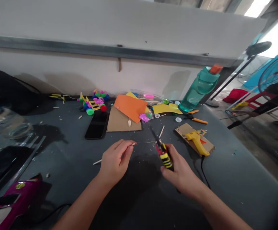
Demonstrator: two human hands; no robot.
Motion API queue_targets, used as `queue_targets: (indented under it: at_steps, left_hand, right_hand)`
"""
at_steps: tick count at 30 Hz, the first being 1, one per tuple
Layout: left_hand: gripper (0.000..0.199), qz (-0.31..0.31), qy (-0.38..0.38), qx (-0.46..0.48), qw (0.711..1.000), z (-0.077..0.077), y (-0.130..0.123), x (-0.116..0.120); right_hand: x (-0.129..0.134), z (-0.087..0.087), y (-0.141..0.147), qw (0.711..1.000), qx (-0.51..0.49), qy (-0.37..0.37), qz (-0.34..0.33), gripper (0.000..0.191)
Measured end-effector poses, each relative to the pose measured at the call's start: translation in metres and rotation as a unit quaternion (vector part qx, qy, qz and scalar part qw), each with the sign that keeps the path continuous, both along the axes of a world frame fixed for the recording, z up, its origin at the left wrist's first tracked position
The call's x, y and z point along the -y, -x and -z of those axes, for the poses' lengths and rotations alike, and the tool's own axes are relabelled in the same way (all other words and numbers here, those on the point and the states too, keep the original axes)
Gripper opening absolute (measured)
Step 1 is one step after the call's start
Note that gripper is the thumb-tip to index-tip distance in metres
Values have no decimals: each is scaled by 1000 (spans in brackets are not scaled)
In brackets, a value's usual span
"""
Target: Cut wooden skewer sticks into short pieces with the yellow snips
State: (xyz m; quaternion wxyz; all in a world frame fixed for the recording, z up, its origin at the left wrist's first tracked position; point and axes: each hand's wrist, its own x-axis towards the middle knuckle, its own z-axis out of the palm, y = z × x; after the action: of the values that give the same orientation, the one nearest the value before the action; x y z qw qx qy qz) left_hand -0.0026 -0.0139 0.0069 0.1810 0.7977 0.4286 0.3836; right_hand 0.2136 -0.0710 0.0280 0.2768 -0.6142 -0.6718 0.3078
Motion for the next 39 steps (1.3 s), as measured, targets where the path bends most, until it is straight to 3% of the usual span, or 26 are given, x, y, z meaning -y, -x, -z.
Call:
queue_targets:
  at_steps: [5,17,39]
  left_hand:
    - [14,6,-21,36,999,-2,0,1]
    - [19,15,-15,50,999,-3,2,3]
    - [19,63,-11,83,994,-8,3,2]
  right_hand:
    - [10,3,18,998,29,-1,-47,34]
    - [12,13,26,995,73,-19,-72,40]
    - [16,5,28,990,93,-14,-103,35]
